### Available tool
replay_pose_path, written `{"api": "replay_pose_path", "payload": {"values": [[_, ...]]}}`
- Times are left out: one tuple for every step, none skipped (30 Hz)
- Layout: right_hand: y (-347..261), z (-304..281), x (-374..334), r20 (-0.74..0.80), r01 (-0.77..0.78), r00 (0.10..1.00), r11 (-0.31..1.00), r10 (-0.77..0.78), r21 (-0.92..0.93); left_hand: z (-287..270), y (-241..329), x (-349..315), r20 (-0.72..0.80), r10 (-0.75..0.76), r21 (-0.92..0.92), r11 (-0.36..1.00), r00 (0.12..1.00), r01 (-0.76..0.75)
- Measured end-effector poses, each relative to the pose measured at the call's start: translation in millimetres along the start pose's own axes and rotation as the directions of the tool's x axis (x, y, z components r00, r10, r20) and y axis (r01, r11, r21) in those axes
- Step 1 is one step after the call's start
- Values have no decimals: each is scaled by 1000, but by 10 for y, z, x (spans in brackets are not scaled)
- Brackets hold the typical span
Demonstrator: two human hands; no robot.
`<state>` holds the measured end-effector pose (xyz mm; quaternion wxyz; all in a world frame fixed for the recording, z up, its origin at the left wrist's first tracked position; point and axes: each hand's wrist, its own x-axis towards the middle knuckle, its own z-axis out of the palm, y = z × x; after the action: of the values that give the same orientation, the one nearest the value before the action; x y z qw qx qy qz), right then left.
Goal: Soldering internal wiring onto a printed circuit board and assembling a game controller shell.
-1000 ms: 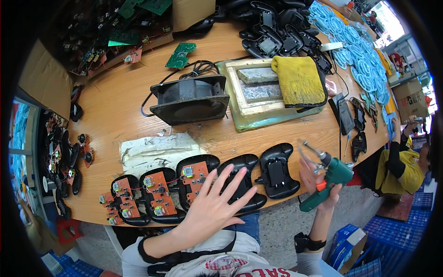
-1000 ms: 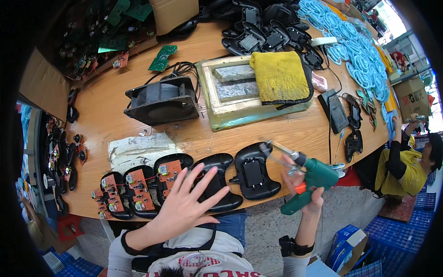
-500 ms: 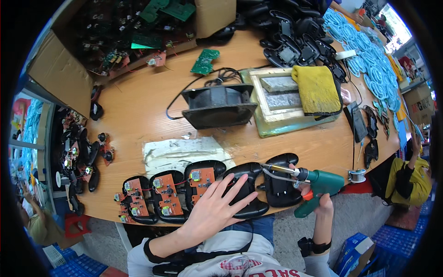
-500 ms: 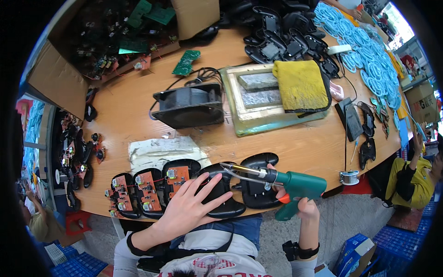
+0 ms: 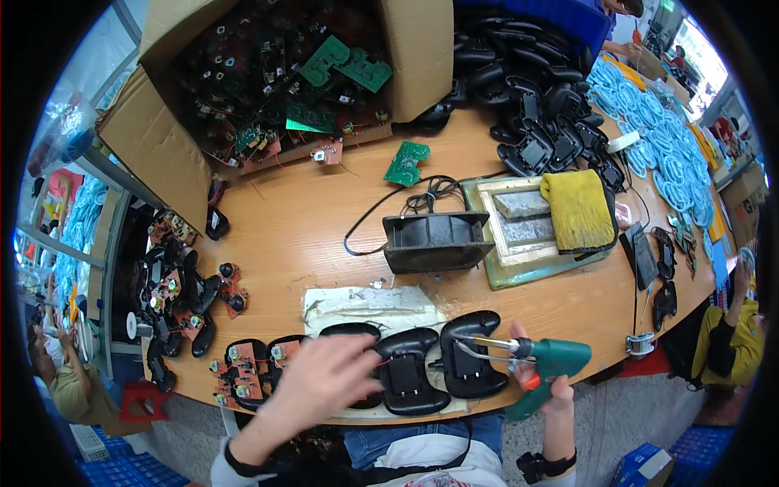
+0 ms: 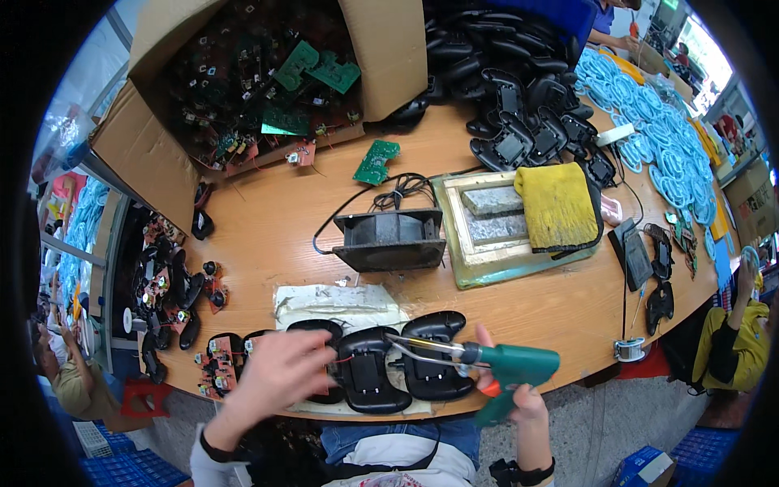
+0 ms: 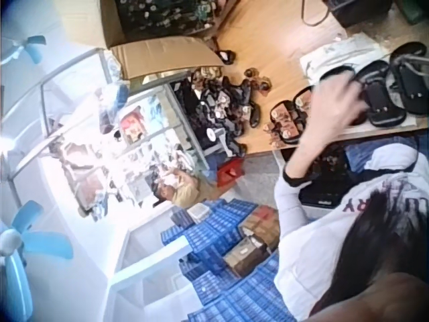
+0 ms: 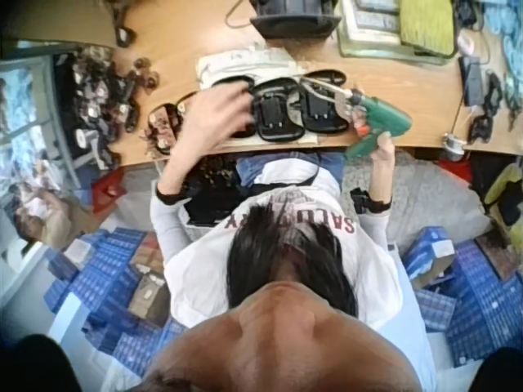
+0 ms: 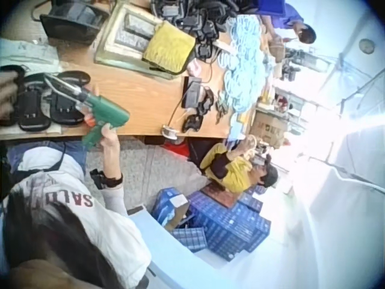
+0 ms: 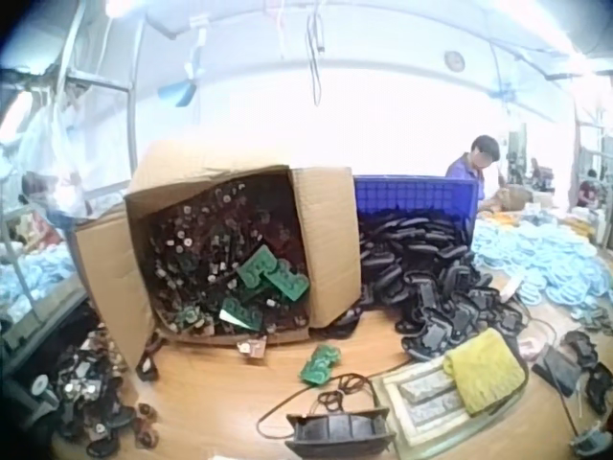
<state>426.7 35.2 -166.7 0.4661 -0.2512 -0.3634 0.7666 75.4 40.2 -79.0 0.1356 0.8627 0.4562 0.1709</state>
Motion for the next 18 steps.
{"api": "replay_pose_path", "payload": {"values": [[-65, 4, -29, -14, -6, 1000, 1000, 6, -8, -52, -183, 3, -56, -46, 25, 999, 997, 47], [-85, -4, -51, -30, -10, 1000, 1000, 10, -19, -71, -392, 68, -123, -76, 138, 986, 989, 93], [-81, 1, -66, -73, 31, 997, 999, -28, 40, -95, -627, 156, -151, -147, 195, 965, 978, 175], [-70, -29, -105, -68, 36, 997, 999, -33, 41, -126, -856, 320, -180, -129, 252, 952, 975, 173], [-73, -64, -151, -114, 56, 992, 995, -46, 86, -183, -1055, 489, -208, -112, 312, 934, 972, 175], [-64, -102, -195, -168, 81, 984, 989, -59, 125, -161, -1265, 680, -233, -63, 395, 906, 971, 154], [-36, -130, -230, -164, 90, 984, 988, -69, 127, -142, -1456, 866, -252, -11, 478, 868, 968, 134], [-7, -156, -270, -189, 125, 977, 980, -95, 153, -103, -1609, 1075, -257, 50, 521, 848, 965, 95], [-1, -172, -282, -213, 158, 970, 971, -118, 182, -77, -1725, 1253, -258, 108, 565, 823, 960, 59], [-3, -165, -264, -209, 165, 970, 968, -124, 187, -66, -1833, 1370, -257, 114, 572, 818, 960, 56], [-4, -139, -246, -202, 159, 972, 970, -121, 184, -60, -1930, 1469, -274, 124, 607, 791, 954, 72], [2, -118, -231, -202, 154, 972, 972, -117, 176, -26, -2020, 1571, -291, 136, 634, 769, 947, 84], [0, -99, -221, -207, 159, 971, 971, -121, 177, -13, -2098, 1635, -288, 141, 634, 769, 947, 78], [-8, -75, -189, -198, 154, 973, 971, -117, 185, -42, -2193, 1645, -242, 81, 645, 758, 967, 98], [-20, -77, -196, -201, 148, 973, 971, -109, 189, -36, -2207, 1684, -192, 22, 649, 753, 981, 110], [-18, -94, -208, -210, 147, 972, 971, -106, 189, -53, -2223, 1688, -186, 23, 644, 758, 982, 104], [-2, -114, -210, -227, 157, 968, 967, -110, 199, -103, -2243, 1656, -272, 110, 598, 798, 956, 78], [17, -126, -211, -245, 167, 963, 963, -113, 211, -171, -2197, 1641, -358, 189, 551, 834, 914, 44]]}}
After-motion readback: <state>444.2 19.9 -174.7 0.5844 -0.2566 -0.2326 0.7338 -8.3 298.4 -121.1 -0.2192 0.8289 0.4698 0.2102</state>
